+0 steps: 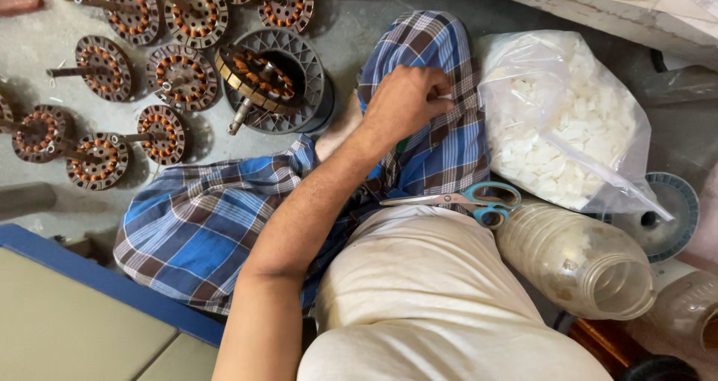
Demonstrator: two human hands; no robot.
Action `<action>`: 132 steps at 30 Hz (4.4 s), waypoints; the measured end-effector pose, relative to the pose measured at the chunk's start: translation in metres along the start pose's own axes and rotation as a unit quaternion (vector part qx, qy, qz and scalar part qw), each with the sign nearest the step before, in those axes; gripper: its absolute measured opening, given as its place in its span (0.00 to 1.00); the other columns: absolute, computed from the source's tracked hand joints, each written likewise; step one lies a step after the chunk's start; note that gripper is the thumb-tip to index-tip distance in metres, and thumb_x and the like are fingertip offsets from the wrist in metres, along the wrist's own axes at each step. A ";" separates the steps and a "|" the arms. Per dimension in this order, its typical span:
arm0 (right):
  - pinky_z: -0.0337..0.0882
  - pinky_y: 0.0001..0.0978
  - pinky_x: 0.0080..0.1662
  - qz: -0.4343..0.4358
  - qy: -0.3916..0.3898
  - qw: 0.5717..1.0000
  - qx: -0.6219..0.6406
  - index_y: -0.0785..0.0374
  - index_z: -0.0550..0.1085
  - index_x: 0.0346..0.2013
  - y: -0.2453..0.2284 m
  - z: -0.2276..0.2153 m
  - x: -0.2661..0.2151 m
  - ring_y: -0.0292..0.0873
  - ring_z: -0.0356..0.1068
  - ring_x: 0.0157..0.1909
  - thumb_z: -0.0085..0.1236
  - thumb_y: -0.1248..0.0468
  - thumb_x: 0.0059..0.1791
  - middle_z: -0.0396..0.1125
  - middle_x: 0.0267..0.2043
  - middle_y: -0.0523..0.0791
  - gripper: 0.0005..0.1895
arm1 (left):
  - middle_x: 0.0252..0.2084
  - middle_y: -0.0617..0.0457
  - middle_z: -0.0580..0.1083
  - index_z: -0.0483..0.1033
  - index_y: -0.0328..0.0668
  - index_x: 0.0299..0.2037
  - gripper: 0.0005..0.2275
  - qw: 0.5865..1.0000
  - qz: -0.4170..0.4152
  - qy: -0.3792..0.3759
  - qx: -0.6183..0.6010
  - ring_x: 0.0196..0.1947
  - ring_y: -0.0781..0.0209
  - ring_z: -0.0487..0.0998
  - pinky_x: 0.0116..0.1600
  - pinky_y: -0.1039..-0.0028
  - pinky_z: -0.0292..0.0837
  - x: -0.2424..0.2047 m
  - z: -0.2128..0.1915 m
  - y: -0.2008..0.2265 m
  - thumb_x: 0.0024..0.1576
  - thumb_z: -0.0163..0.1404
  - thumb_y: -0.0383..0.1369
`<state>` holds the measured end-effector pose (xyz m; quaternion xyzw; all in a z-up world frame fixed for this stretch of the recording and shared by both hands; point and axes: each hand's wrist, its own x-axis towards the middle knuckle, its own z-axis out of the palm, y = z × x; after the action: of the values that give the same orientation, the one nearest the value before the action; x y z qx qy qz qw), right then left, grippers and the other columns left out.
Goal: The person sits on the floor and assembles a motor stator by inserting small white plastic spacers into the slots between copper windings. They repeatedly pick up spacers from a nearby bag and place them into the stator, occasionally rotating the component to access different slots.
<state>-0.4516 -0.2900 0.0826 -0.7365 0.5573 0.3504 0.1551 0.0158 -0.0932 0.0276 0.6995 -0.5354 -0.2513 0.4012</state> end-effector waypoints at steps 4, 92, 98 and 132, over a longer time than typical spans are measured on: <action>0.78 0.35 0.48 -0.002 -0.018 1.000 0.000 0.58 0.82 0.42 -0.020 -0.010 -0.007 0.41 0.79 0.42 0.64 0.57 0.45 0.79 0.41 0.43 0.13 | 0.34 0.46 0.80 0.83 0.39 0.35 0.07 0.998 0.042 0.015 0.033 0.36 0.49 0.82 0.44 0.61 0.77 -0.005 -0.001 -0.001 0.51 0.62 0.32; 0.75 0.32 0.42 -0.696 0.104 0.686 0.184 0.68 0.75 0.41 -0.446 -0.072 -0.111 0.42 0.76 0.41 0.63 0.73 0.46 0.74 0.39 0.47 0.10 | 0.30 0.54 0.77 0.77 0.37 0.36 0.04 0.948 -0.044 0.261 -0.178 0.30 0.64 0.82 0.36 0.75 0.78 -0.158 -0.127 0.026 0.54 0.58 0.27; 0.75 0.28 0.45 -0.678 0.169 0.670 0.252 0.67 0.79 0.43 -0.472 -0.072 -0.098 0.39 0.75 0.43 0.56 0.76 0.50 0.73 0.44 0.46 0.10 | 0.44 0.53 0.79 0.82 0.45 0.48 0.10 0.938 -0.094 0.324 -0.081 0.39 0.63 0.81 0.42 0.71 0.79 -0.157 -0.159 -0.019 0.58 0.63 0.33; 0.73 0.23 0.42 -0.645 0.116 0.683 0.323 0.67 0.80 0.40 -0.509 -0.063 -0.071 0.33 0.73 0.41 0.64 0.68 0.51 0.72 0.41 0.44 0.06 | 0.76 0.51 0.62 0.72 0.50 0.67 0.23 0.936 -0.015 0.266 -0.231 0.52 0.64 0.81 0.58 0.72 0.81 -0.148 -0.158 -0.074 0.61 0.60 0.26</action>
<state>0.0337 -0.1102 0.0937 -0.8531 0.0363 -0.1265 0.5049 0.1353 0.1015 0.0420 0.6369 -0.3262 -0.1787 0.6754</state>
